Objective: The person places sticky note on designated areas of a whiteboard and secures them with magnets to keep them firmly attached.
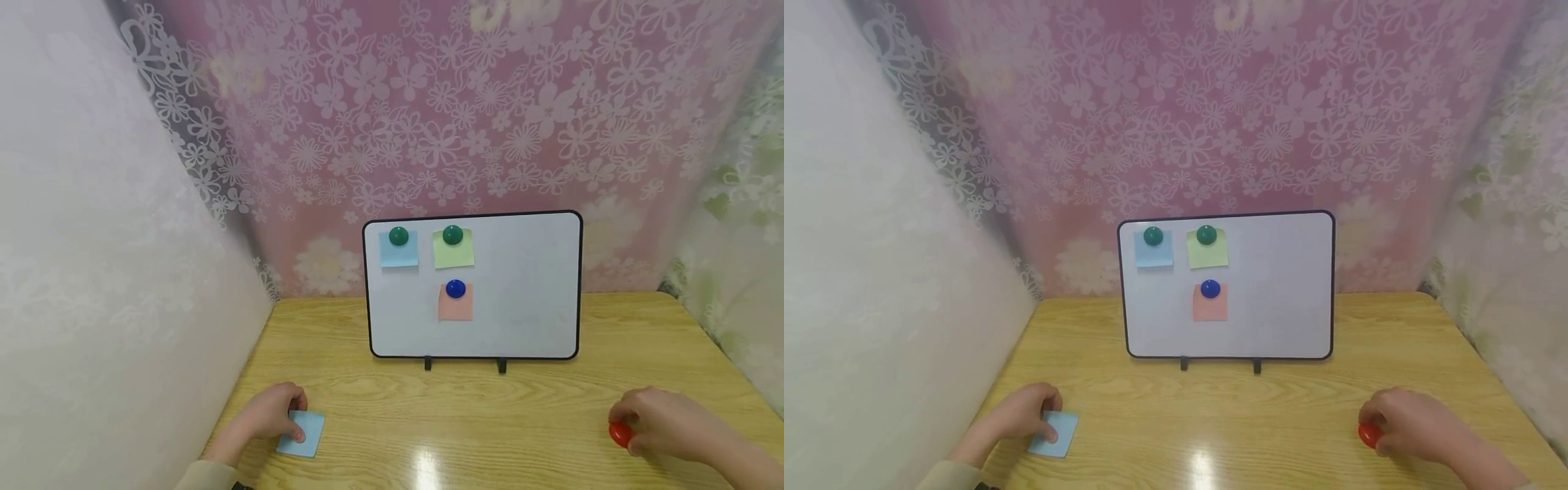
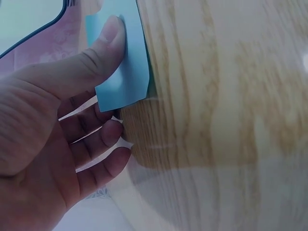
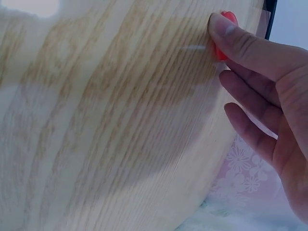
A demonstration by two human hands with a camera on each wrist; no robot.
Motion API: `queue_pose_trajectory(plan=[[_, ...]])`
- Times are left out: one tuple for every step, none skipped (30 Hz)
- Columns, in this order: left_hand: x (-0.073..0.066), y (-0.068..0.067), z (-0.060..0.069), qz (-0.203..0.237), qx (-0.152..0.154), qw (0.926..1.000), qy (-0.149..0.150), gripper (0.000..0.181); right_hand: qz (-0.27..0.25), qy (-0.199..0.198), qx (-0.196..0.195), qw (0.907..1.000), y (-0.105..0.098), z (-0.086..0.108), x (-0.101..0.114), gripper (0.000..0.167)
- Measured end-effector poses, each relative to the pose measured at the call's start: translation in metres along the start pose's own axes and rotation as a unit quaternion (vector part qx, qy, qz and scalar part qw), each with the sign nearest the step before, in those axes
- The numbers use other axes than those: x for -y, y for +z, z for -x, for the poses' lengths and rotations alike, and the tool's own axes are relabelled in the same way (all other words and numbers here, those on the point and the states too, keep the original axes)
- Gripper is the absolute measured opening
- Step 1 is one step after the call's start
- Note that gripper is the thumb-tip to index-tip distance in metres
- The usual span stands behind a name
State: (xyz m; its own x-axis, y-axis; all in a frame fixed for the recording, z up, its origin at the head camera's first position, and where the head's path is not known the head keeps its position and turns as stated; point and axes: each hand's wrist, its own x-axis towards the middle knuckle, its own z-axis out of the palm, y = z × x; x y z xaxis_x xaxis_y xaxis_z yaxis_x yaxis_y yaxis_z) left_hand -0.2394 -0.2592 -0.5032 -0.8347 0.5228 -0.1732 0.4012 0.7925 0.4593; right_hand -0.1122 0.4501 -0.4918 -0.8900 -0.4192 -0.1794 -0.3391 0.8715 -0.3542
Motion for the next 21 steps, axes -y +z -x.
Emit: queue_pose_trajectory(plan=[[0.0002, 0.0, 0.0001, 0.001, 0.001, 1.0, 0.001, 0.047, -0.005, -0.001, 0.001, 1.0, 0.0003, 0.0, -0.0011, 0.037], [0.0004, 0.0, 0.0003, 0.004, 0.002, 1.0, 0.002, 0.047, -0.01, -0.002, 0.002, 0.9999, 0.0006, 0.0, -0.0023, 0.037], [0.0004, 0.0, 0.0006, 0.006, 0.003, 1.0, 0.003, 0.046, -0.013, -0.004, 0.002, 0.9999, 0.001, 0.0002, -0.0035, 0.037], [0.0003, -0.0003, 0.0009, 0.008, 0.003, 1.0, 0.004, 0.046, -0.017, -0.005, 0.001, 0.9998, 0.0013, 0.0005, -0.0047, 0.037], [0.0001, -0.0007, 0.0011, 0.011, 0.003, 0.9999, 0.006, 0.045, -0.019, -0.006, 0.001, 0.9998, 0.0015, 0.0008, -0.0057, 0.038], [0.0001, -0.001, 0.0012, 0.015, 0.002, 0.9998, 0.009, 0.044, -0.02, -0.009, 0.0, 0.9998, 0.0017, 0.0012, -0.0068, 0.038], [0.0001, -0.0012, 0.0013, 0.017, 0.001, 0.9998, 0.012, 0.042, -0.021, -0.013, -0.002, 0.9997, 0.0016, 0.0016, -0.0077, 0.038], [-0.0002, -0.0015, 0.0015, 0.02, 0.001, 0.9997, 0.014, 0.041, -0.02, -0.016, -0.003, 0.9997, 0.0014, 0.002, -0.0086, 0.038], [-0.0004, -0.0018, 0.0018, 0.022, 0.001, 0.9996, 0.015, 0.04, -0.021, -0.021, -0.004, 0.9996, 0.0012, 0.0024, -0.0092, 0.038], [-0.0006, -0.002, 0.002, 0.024, 0.0, 0.9996, 0.017, 0.039, -0.022, -0.024, -0.005, 0.9994, 0.0009, 0.0026, -0.0097, 0.038], [-0.0008, -0.0022, 0.0022, 0.026, 0.001, 0.9995, 0.018, 0.038, -0.023, -0.027, -0.005, 0.9994, 0.0006, 0.0027, -0.0099, 0.037], [-0.0009, -0.0023, 0.0023, 0.027, 0.003, 0.9995, 0.018, 0.038, -0.025, -0.029, -0.005, 0.9993, 0.0004, 0.0027, -0.0099, 0.037], [-0.0011, -0.0024, 0.0025, 0.029, 0.004, 0.9994, 0.018, 0.037, -0.027, -0.03, -0.005, 0.9992, 0.0002, 0.0027, -0.0098, 0.037], [-0.0015, -0.0025, 0.0027, 0.031, 0.005, 0.9994, 0.017, 0.037, -0.029, -0.03, -0.004, 0.9991, 0.0, 0.0026, -0.0095, 0.036], [-0.0018, -0.0026, 0.003, 0.034, 0.006, 0.9993, 0.016, 0.036, -0.03, -0.03, -0.004, 0.9991, -0.0003, 0.0024, -0.0092, 0.035], [-0.002, -0.0025, 0.0032, 0.036, 0.007, 0.9992, 0.015, 0.036, -0.031, -0.029, -0.003, 0.9991, -0.0005, 0.0023, -0.0088, 0.035], [-0.0023, -0.0025, 0.0033, 0.039, 0.007, 0.9991, 0.013, 0.036, -0.031, -0.029, -0.003, 0.9991, -0.0006, 0.0023, -0.0086, 0.035], [-0.0024, -0.0023, 0.0034, 0.041, 0.007, 0.9991, 0.012, 0.036, -0.031, -0.029, -0.003, 0.9991, -0.0009, 0.0023, -0.0084, 0.035], [-0.0026, -0.0022, 0.0035, 0.044, 0.006, 0.999, 0.01, 0.035, -0.032, -0.028, -0.001, 0.9991, -0.0011, 0.0021, -0.0082, 0.035], [-0.0028, -0.0022, 0.0037, 0.046, 0.005, 0.9989, 0.007, 0.035, -0.032, -0.028, -0.001, 0.9991, -0.0013, 0.002, -0.0083, 0.035], [-0.0028, -0.002, 0.0039, 0.047, 0.003, 0.9989, 0.006, 0.035, -0.032, -0.03, -0.001, 0.9991, -0.0016, 0.0019, -0.0083, 0.034]])
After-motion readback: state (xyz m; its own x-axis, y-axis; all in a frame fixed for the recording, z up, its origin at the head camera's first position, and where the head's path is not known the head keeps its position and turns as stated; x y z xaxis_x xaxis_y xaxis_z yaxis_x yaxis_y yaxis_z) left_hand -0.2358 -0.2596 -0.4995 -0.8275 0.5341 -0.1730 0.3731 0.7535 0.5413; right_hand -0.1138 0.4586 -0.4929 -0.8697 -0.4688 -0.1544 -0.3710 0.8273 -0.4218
